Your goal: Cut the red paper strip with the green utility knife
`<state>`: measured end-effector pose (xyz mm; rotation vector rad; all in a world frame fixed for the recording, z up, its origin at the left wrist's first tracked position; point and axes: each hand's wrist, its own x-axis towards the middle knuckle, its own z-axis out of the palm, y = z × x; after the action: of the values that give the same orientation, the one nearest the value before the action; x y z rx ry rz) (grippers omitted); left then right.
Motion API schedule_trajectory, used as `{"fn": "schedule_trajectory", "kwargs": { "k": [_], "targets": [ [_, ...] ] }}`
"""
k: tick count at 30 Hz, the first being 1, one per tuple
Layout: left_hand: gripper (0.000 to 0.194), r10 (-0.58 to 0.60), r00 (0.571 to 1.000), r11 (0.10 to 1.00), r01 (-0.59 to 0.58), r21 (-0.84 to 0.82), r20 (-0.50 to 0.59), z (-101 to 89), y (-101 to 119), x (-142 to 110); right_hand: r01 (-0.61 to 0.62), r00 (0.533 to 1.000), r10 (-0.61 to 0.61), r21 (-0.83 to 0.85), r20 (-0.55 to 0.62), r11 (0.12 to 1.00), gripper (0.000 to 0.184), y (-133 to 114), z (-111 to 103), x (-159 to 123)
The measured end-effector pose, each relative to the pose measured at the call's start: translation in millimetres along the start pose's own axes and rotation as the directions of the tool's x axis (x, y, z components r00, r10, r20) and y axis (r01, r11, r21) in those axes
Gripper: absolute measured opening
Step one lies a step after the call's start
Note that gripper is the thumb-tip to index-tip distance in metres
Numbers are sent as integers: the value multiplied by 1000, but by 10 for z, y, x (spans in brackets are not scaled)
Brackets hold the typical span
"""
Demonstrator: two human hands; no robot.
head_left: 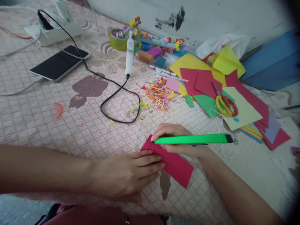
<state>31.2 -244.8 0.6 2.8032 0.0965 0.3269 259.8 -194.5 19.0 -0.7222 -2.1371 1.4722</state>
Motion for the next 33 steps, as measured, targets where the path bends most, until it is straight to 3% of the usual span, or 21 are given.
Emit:
{"fn": "schedule_trajectory", "kwargs": {
  "k": [5, 21, 33],
  "targets": [
    [56, 11, 996, 1000, -9, -21, 88, -23, -15, -3, 1, 1000, -1, 5, 4, 1000, 28, 21, -7, -5],
    [58, -57, 998, 998, 57, -15, 12, 57, 28, 2, -1, 1000, 2, -30, 25, 1000, 28, 38, -20, -14],
    [56, -6, 1000, 997, 6, -74, -4, -1, -21, -33, 21, 999, -20, -36, 37, 999, 26, 59, -34, -13]
  ]
}}
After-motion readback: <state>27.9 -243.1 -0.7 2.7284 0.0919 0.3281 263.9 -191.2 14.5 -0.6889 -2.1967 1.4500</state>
